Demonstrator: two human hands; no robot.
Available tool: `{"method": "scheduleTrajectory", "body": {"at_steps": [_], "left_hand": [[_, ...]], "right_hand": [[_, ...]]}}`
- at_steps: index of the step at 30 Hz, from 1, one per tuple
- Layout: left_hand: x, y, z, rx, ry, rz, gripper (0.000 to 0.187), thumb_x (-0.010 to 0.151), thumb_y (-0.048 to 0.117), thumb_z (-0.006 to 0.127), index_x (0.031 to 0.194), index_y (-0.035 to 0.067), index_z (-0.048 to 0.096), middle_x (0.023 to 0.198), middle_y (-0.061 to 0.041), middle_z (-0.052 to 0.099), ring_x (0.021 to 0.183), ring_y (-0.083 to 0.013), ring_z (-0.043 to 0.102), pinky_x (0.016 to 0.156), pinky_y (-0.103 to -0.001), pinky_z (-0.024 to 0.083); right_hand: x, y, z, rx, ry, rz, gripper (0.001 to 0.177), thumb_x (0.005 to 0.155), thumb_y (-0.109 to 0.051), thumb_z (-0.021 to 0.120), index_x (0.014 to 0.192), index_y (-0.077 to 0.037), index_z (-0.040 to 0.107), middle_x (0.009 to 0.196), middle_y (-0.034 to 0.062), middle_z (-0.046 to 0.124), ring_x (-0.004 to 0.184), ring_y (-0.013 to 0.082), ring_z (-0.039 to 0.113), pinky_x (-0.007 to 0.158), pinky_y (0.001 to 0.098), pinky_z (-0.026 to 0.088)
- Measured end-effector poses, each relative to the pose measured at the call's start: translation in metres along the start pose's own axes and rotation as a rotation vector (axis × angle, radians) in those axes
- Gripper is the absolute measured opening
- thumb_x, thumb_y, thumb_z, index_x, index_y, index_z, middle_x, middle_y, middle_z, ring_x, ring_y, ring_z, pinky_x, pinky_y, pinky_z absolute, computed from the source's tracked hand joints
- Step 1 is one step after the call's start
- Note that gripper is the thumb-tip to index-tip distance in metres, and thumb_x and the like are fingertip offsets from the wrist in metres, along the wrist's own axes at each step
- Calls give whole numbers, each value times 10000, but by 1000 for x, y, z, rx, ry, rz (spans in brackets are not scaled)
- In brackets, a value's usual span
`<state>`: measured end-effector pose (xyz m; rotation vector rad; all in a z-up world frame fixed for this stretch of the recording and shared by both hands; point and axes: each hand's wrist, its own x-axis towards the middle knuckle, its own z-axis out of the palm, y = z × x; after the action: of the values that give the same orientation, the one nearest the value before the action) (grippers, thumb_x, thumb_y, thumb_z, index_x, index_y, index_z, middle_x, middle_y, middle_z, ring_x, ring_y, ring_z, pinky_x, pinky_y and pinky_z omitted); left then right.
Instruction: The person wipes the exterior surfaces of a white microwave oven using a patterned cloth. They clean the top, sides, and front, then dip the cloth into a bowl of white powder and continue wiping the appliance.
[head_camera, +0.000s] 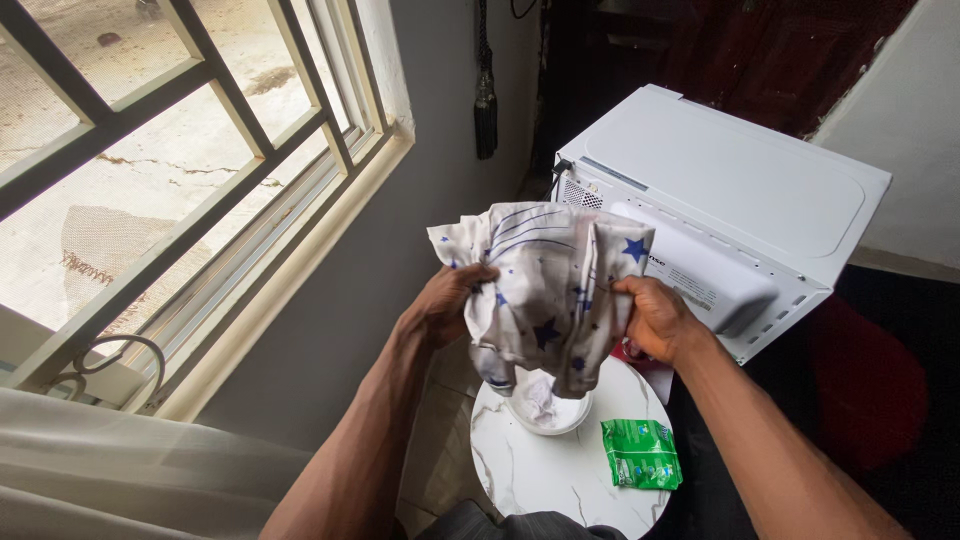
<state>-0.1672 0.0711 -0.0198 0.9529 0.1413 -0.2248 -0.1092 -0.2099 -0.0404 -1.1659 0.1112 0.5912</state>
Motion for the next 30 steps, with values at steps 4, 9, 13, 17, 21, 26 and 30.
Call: {"method": "scheduleTrajectory", "body": {"at_steps": [4,9,13,17,21,26,30], "left_hand": [[6,2,-20,303,212,-28,112,843,60,616,916,-22,636,806,-89,664,642,-165,641,556,-314,571],[8,-5,-26,229,107,10,86,795,34,639,869,52,599,749,-79,629,610,-186,629,516,-350,568],[9,-7,-29,504,232,-25,129,762,50,692,861,6,622,727,-74,619,576,-176,600,464,-309,525],[7,-14,-41,688,281,-72,251,715,76,768,858,-61,614,693,-101,596,531,-169,548,436,-294,473],[10,-18,-45,749,293,-22,633,583,68,845,1146,-69,590,917,-237,666,694,-262,538,566,-359,406],[20,-8,-7,1016,140,112,1259,483,309,904,1482,83,172,1498,-179,285,1378,-286,288,1094,-416,302],[25,7,34,1090,-159,381,1167,473,317,934,1397,8,292,1366,-202,440,1277,-302,421,1057,-386,345]], "right_hand": [[-1,-14,-15,-94,-25,-112,246,877,-124,522,1051,48,552,943,153,656,793,241,670,744,438,566],[-17,-28,-16,-161,-32,-100,368,883,-205,570,1184,-6,496,1006,116,648,809,232,648,637,452,505],[-34,-40,-1,-110,-123,-177,548,804,-134,643,1296,-5,439,1131,124,617,1007,187,631,875,337,539],[-56,-59,14,-297,-184,-292,721,699,-136,701,1346,-18,405,1143,135,612,1047,206,625,900,370,544],[-61,-79,30,-543,-179,-307,793,650,-211,730,1363,-57,419,1043,159,651,970,228,665,871,389,563],[-47,-86,49,-885,-328,-307,755,601,-305,768,1280,-67,538,971,143,724,884,231,714,867,375,565],[-35,-90,61,-1022,-416,-214,738,524,-286,804,1204,-63,619,955,132,741,888,226,719,893,353,530]]}}
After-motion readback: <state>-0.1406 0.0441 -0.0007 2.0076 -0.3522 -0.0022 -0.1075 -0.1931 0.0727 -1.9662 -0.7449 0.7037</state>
